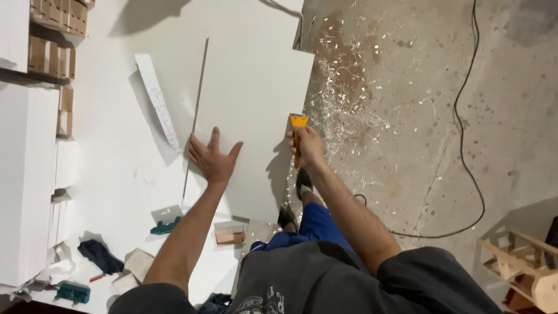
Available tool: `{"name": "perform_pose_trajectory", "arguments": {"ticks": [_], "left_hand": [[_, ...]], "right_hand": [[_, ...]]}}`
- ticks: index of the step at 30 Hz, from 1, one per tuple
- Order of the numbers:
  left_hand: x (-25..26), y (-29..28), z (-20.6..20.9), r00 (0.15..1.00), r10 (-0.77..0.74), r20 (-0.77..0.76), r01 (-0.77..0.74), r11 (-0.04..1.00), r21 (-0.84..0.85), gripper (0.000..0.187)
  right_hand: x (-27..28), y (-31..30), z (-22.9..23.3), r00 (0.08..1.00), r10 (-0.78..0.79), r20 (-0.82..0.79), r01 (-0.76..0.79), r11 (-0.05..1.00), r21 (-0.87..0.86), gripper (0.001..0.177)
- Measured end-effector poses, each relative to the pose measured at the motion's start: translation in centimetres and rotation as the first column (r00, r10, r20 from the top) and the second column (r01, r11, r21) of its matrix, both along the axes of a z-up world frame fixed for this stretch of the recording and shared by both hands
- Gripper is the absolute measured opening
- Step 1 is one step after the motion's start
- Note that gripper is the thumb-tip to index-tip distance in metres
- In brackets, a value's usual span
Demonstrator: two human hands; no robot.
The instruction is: The person sands the edges of a white rectangular board using a sanding block and a sanding sponge. They repeatedly smooth the edges and corners, occasionally wiping the surface with their hand to remove dust. The person also uses a ruler to check the board's alignment before placing it on a stack of similar boards.
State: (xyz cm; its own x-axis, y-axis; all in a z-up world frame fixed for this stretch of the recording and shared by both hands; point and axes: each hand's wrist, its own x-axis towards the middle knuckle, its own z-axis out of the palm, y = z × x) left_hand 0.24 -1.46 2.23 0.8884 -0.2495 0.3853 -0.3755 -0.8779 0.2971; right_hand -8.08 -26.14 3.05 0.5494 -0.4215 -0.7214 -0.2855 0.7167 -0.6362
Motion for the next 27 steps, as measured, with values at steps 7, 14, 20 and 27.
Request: {"name": "perform_pose_trajectory", "arguments": {"ticks": [7,14,20,27], "left_hand": [[0.0,0.0,0.2,1.0,0.015,0.001,-0.015,1.0,0.016,0.083],[0.1,0.0,0.0,1.0,0.013,-0.016,-0.012,0.999,0.045,0.079],[0.2,0.3,-0.8,1.0,0.016,0.016,-0.017,0.999,0.045,0.079],[0.1,0.5,-1.2,0.996,-0.06,0.067,0.059,0.998,0.008,0.068]], "right_hand": [[5.8,-6.0,1.5,1.0,0.029,0.004,-0.029,0.999,-0.031,0.02],[10.4,-11.4,0.7,0.997,0.015,0.08,-0.011,0.999,-0.044,0.013],[7.7,-15.5,1.5,0.923,-0.213,0.32,0.244,0.968,-0.06,0.018],[-5.5,-11.9,-2.2,0.904,0.205,0.375,-0.083,0.945,-0.317,0.021]]}}
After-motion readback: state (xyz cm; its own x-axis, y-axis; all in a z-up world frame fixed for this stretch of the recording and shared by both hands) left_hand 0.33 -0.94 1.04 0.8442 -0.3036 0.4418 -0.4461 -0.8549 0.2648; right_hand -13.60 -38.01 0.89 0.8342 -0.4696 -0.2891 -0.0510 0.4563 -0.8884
